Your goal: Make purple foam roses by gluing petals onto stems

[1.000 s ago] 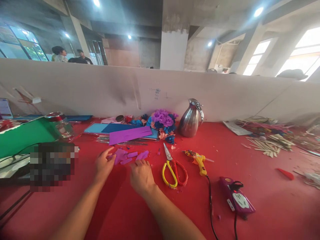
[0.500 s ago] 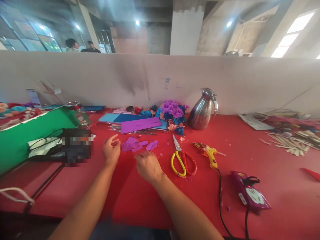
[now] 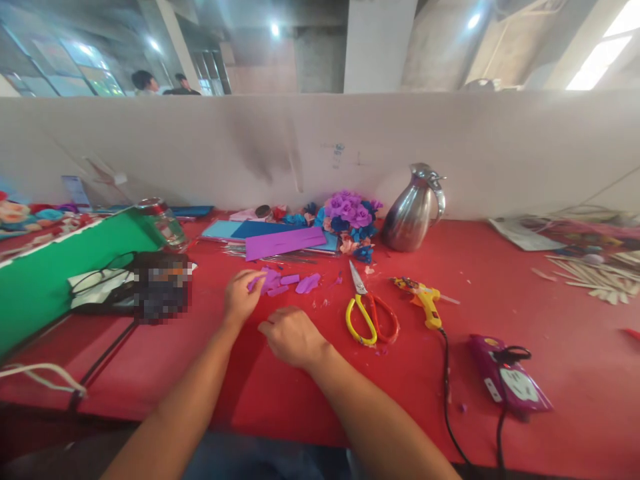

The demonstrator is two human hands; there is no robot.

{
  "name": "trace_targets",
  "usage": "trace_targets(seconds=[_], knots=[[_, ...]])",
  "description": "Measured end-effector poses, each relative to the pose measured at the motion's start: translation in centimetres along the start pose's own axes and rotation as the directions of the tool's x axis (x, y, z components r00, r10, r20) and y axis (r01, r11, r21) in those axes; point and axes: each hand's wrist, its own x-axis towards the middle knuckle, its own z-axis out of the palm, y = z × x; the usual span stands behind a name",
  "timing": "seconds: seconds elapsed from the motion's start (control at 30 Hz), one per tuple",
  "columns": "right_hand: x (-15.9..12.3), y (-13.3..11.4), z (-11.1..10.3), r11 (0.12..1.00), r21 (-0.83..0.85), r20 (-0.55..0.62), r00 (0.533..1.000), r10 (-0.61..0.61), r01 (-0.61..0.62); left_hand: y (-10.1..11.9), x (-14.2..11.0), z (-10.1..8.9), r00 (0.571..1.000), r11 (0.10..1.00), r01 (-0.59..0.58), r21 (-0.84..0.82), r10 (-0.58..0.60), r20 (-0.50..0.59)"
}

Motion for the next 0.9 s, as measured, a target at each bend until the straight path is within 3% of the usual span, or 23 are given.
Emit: trace_targets(seconds=[0.1,0.2,0.43,0.53,0.57,0.63,0.7,0.73,0.8,0.9], knots=[[0.0,-0.2,0.0,0.999,-0.002,-0.006,0.999,-0.047,0.047,0.5,-0.4,0.8,0.977,0.991,-0.137,-0.003,0.136,0.165],[0.0,-0.3,0.2,0.995,-0.026,0.001,0.995,-0.097,0.097,0.5,-0.6,1.3,0.971,0.988,-0.149,0.029,0.141,0.194],[0.0,-0.3,0.3,0.997,-0.001,0.021,0.996,-0.083,0.083,0.8,-0.4,1.0,0.977,0.999,-0.045,-0.009,0.046,0.207],[0.1,0.2,0.3,0.991,0.070,-0.063,0.990,0.123,-0.118,1.6,-0.6,0.6,0.988,0.958,0.113,-0.263,-0.082,0.129],[0.2,0.4,0.4,0.966,0.138,-0.126,0.963,0.237,-0.219,2.0,-0.7,0.4,0.978,0.898,0.201,-0.392,-0.159,0.136],[0.4,1.1,0.7,0.860,0.352,-0.234,0.855,0.464,-0.370,2.7,-1.0,0.1,0.919,0.669,0.395,-0.630,-0.301,0.256],[0.6,1.8,1.1,0.706,0.590,-0.259,0.735,0.626,-0.392,3.3,-1.3,-0.2,0.842,0.407,0.535,-0.741,-0.330,0.427],[0.8,2.2,1.3,0.627,0.690,-0.245,0.698,0.673,-0.363,3.7,-1.4,-0.2,0.809,0.302,0.580,-0.756,-0.317,0.494],[1.1,2.7,1.8,0.480,0.835,-0.199,0.668,0.717,-0.267,4.2,-1.6,-0.2,0.763,0.172,0.636,-0.752,-0.281,0.582],[1.3,3.2,2.2,0.317,0.939,-0.152,0.669,0.728,-0.133,4.5,-1.8,0.0,0.719,0.107,0.687,-0.719,-0.245,0.650]])
